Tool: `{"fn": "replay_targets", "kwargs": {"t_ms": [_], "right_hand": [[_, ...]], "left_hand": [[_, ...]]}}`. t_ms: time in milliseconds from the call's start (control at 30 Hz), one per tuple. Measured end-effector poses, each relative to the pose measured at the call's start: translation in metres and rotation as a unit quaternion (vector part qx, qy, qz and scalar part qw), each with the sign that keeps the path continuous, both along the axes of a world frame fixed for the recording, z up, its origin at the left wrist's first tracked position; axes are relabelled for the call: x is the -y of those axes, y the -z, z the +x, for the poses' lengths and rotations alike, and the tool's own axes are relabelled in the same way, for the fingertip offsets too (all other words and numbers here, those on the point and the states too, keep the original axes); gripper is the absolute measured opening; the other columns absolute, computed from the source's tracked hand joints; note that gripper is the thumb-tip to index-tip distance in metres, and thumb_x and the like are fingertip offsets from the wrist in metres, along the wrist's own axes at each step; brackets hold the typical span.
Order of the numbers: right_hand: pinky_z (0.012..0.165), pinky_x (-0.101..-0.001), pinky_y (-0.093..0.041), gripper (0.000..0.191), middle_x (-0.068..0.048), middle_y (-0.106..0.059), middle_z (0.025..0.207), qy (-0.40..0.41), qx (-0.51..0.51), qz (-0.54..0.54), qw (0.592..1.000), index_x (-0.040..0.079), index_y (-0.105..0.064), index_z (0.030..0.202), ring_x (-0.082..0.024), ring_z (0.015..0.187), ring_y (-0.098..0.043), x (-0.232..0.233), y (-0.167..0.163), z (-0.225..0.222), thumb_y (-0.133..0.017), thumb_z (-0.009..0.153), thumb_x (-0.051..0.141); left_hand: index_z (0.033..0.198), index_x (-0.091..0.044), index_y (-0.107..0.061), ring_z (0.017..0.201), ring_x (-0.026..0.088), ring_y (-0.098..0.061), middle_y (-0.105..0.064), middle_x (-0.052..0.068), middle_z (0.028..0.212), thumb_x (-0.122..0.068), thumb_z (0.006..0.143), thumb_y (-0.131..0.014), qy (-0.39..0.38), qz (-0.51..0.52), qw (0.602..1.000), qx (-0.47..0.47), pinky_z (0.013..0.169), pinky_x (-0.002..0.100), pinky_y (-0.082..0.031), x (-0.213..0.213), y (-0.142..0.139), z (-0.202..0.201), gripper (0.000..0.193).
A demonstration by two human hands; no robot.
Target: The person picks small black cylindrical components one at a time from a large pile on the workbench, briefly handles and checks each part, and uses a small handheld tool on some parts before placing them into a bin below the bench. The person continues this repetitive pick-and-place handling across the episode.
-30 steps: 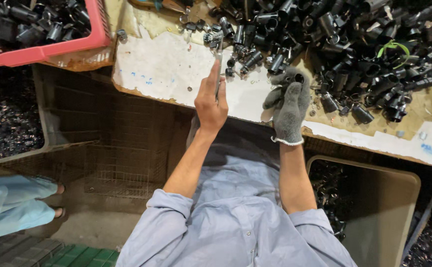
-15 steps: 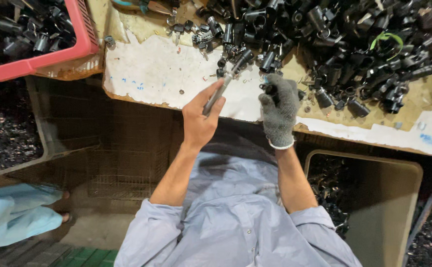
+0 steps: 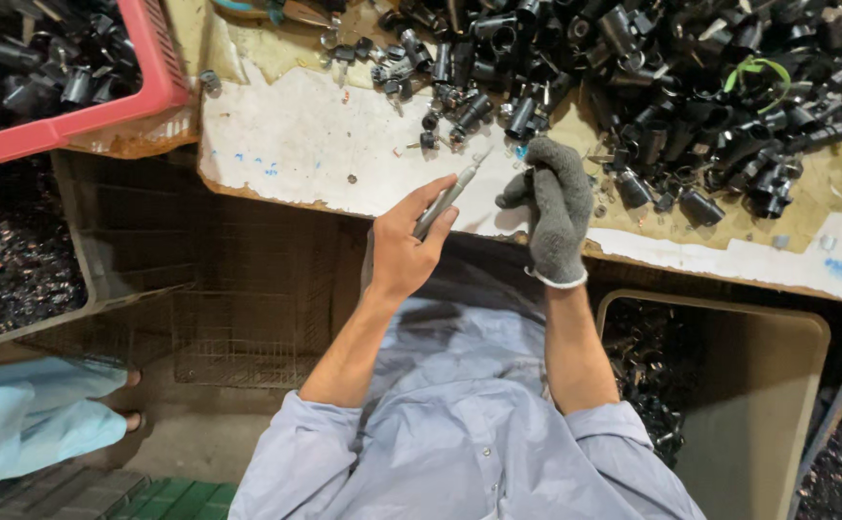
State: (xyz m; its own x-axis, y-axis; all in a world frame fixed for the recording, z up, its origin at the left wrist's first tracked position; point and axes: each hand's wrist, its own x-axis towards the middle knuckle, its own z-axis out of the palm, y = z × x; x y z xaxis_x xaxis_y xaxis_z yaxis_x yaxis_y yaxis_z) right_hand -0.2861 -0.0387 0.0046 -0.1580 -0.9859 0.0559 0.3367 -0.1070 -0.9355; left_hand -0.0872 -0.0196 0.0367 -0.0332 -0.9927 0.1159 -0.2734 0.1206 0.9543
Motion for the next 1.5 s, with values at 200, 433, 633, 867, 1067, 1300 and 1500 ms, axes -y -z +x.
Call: {"fn": "replay_targets", "kwargs": {"t_ms": [200,433,633,867,1067,1300,1500], "right_hand": [[0.078,-0.0309,-0.058,0.024,-0.007,-0.063,0.103,-0.03,-0.022,0.001,0.999,-0.001,-0.064,0.12,-0.018,0.089,-0.069,0.005,-0.005,0.009,-0.051,0.1,-0.006],[0.097,-0.036,-0.063,0.03,-0.012,-0.069,0.119,-0.043,-0.034,-0.025,0.998,-0.002,-0.066,0.123,-0.02,0.107,-0.071,0.016,-0.008,0.023,-0.059,0.096,-0.012],[0.077,-0.0279,-0.059,0.032,-0.01,-0.069,0.119,-0.021,-0.011,-0.04,0.999,0.004,-0.064,0.124,-0.013,0.09,-0.068,0.017,-0.003,0.024,-0.064,0.094,-0.008],[0.049,-0.0235,-0.05,0.036,-0.012,-0.069,0.111,-0.011,0.015,-0.093,0.995,0.0,-0.07,0.118,-0.011,0.064,-0.061,0.014,0.005,0.028,-0.068,0.108,0.035],[0.052,-0.0266,-0.049,0.044,-0.01,-0.066,0.124,0.018,0.032,-0.024,0.999,0.001,-0.067,0.116,-0.014,0.069,-0.062,0.007,0.006,0.019,-0.064,0.107,0.044],[0.082,-0.0412,-0.063,0.034,-0.013,-0.065,0.129,0.011,0.175,0.005,0.984,-0.002,-0.062,0.131,-0.026,0.095,-0.072,0.017,0.014,0.001,-0.052,0.109,0.022],[0.089,-0.0392,-0.06,0.031,-0.015,-0.066,0.128,0.004,0.16,0.001,0.987,-0.003,-0.058,0.136,-0.027,0.101,-0.072,0.021,0.018,-0.001,-0.045,0.109,0.005]], "left_hand": [[0.137,-0.01,-0.066,0.115,0.025,-0.074,-0.074,0.011,0.126,-0.008,0.1,-0.069,-0.018,-0.074,0.997,0.029,0.098,0.032,-0.056,0.015,0.007,0.016,0.037],[0.136,-0.013,-0.066,0.093,0.028,-0.072,-0.074,0.013,0.108,-0.01,0.098,-0.069,-0.088,-0.096,0.988,0.085,0.083,0.035,-0.057,0.035,0.017,0.023,0.039],[0.136,-0.015,-0.065,0.081,0.024,-0.069,-0.073,0.01,0.099,-0.01,0.099,-0.068,-0.108,-0.131,0.981,0.088,0.075,0.034,-0.056,0.032,0.023,0.023,0.037],[0.135,-0.014,-0.066,0.077,0.021,-0.069,-0.072,0.01,0.096,-0.008,0.097,-0.072,-0.1,-0.137,0.982,0.088,0.071,0.032,-0.056,0.025,0.024,0.03,0.039],[0.129,-0.012,-0.071,0.084,0.024,-0.074,-0.075,0.011,0.099,-0.008,0.096,-0.073,-0.105,-0.112,0.986,0.072,0.076,0.032,-0.057,0.019,0.011,0.025,0.034],[0.128,-0.012,-0.071,0.081,0.025,-0.073,-0.075,0.011,0.102,-0.009,0.096,-0.073,-0.018,-0.076,0.991,0.108,0.074,0.033,-0.058,0.0,-0.027,0.004,0.032],[0.125,-0.011,-0.07,0.077,0.032,-0.07,-0.072,0.011,0.099,-0.011,0.097,-0.071,0.055,-0.135,0.972,0.185,0.066,0.04,-0.056,0.002,-0.051,-0.017,0.028]]}}
